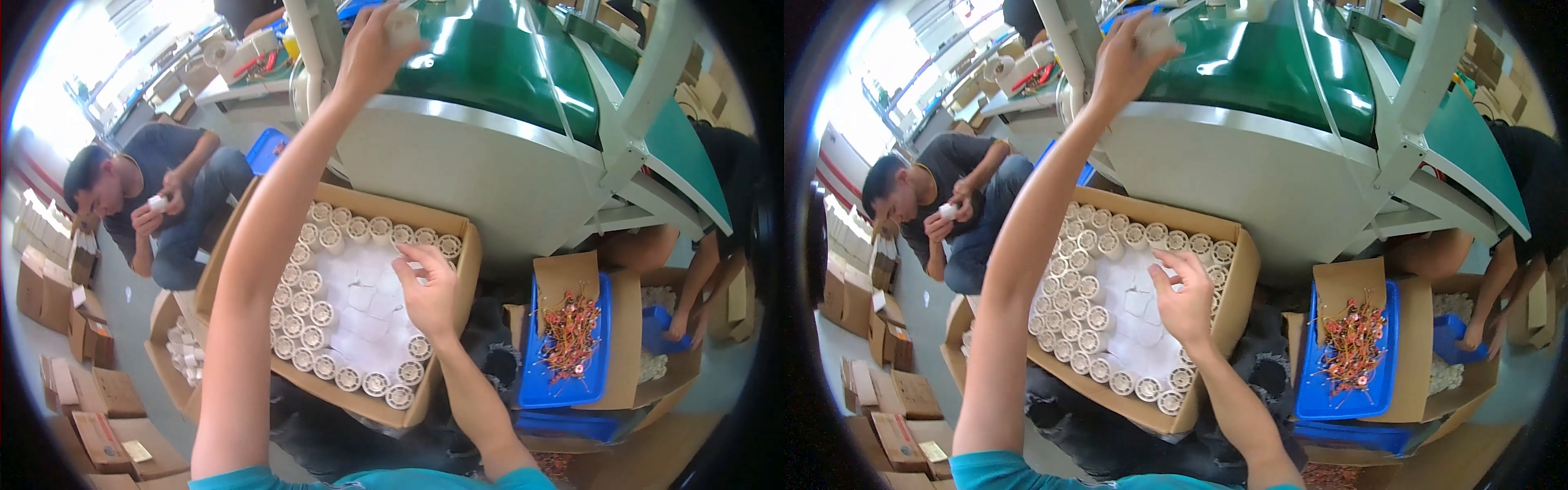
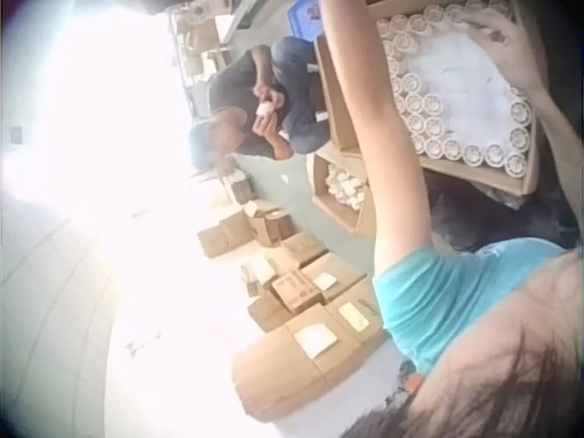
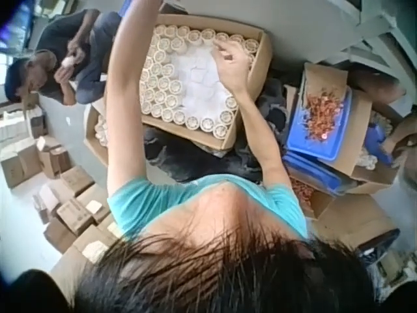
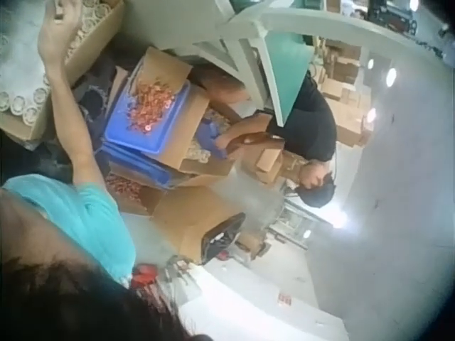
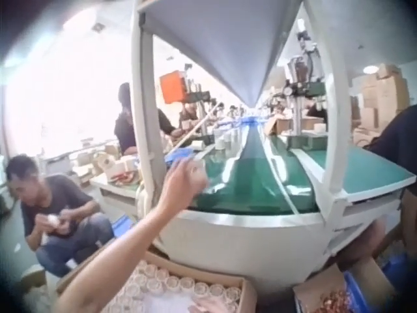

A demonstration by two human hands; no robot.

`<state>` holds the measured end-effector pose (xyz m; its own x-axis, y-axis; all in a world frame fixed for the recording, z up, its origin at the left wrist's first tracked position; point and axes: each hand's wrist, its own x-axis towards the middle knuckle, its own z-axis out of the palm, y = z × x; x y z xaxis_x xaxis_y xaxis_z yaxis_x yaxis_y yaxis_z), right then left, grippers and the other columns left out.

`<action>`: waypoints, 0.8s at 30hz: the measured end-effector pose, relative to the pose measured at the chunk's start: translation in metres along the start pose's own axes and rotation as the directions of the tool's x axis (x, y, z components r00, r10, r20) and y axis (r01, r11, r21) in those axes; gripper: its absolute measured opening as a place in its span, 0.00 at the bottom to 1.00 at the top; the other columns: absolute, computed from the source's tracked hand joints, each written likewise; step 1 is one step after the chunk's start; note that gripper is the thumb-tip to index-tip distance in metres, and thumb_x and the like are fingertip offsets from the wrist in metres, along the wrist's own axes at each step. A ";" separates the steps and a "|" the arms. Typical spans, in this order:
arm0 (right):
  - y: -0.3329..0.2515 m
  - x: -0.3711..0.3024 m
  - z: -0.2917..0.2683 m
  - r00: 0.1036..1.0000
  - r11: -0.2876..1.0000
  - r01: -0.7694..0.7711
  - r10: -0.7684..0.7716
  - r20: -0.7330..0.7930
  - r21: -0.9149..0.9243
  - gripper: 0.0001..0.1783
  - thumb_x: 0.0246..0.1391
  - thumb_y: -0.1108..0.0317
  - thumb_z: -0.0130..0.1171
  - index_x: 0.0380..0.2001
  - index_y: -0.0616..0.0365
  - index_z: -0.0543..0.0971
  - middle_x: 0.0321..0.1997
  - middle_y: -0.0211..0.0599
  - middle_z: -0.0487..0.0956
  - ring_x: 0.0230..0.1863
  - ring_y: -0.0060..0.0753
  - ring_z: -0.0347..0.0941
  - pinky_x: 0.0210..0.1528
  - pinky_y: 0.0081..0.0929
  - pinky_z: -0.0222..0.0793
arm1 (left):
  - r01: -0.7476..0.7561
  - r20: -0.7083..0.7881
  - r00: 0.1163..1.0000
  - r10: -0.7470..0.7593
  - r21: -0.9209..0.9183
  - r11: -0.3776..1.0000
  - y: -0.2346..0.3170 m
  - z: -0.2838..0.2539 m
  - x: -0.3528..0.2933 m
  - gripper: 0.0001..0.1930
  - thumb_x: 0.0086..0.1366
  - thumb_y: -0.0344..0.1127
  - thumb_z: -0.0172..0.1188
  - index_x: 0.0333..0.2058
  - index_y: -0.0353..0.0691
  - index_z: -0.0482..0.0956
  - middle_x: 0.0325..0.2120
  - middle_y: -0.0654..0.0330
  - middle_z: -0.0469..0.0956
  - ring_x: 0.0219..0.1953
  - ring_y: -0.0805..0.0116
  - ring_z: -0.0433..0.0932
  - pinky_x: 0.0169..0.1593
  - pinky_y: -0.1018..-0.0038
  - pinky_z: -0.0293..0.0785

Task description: The person assembles small components by hand, inserting metal components into white plastic housings.

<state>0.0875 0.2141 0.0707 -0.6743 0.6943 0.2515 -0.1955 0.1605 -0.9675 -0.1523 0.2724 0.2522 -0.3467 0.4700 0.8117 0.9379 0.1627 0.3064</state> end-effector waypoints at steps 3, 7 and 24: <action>0.002 0.000 0.003 0.998 1.000 -0.013 0.012 0.061 0.013 0.14 0.53 0.74 0.63 0.44 0.59 0.83 0.43 0.38 0.79 0.39 0.28 0.77 0.37 0.22 0.74 | 0.104 0.035 0.994 -0.108 0.099 0.990 -0.047 0.034 0.040 0.29 0.57 0.38 0.68 0.53 0.29 0.70 0.54 0.41 0.71 0.55 0.43 0.71 0.61 0.59 0.66; 0.010 0.005 -0.001 0.999 0.998 -0.052 0.052 0.003 0.039 0.13 0.54 0.75 0.63 0.44 0.60 0.83 0.42 0.37 0.80 0.40 0.27 0.77 0.37 0.22 0.74 | -0.003 -0.045 0.999 0.022 0.375 0.927 -0.059 0.056 0.029 0.29 0.57 0.33 0.67 0.53 0.24 0.67 0.51 0.38 0.70 0.56 0.39 0.67 0.60 0.56 0.65; -0.013 -0.023 -0.122 0.966 0.987 0.055 -0.091 -0.244 -0.148 0.13 0.54 0.79 0.61 0.44 0.64 0.82 0.40 0.34 0.79 0.38 0.20 0.75 0.39 0.16 0.72 | -0.298 0.861 0.169 -0.479 0.508 0.808 -0.040 -0.103 -0.397 0.30 0.49 0.44 0.70 0.49 0.35 0.76 0.51 0.45 0.70 0.58 0.45 0.66 0.61 0.52 0.63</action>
<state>0.1924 0.2821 0.0741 -0.4598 0.8269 0.3237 -0.1250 0.3006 -0.9455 -0.0530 -0.0100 -0.0312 -0.4978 0.7486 -0.4380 0.8673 0.4323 -0.2468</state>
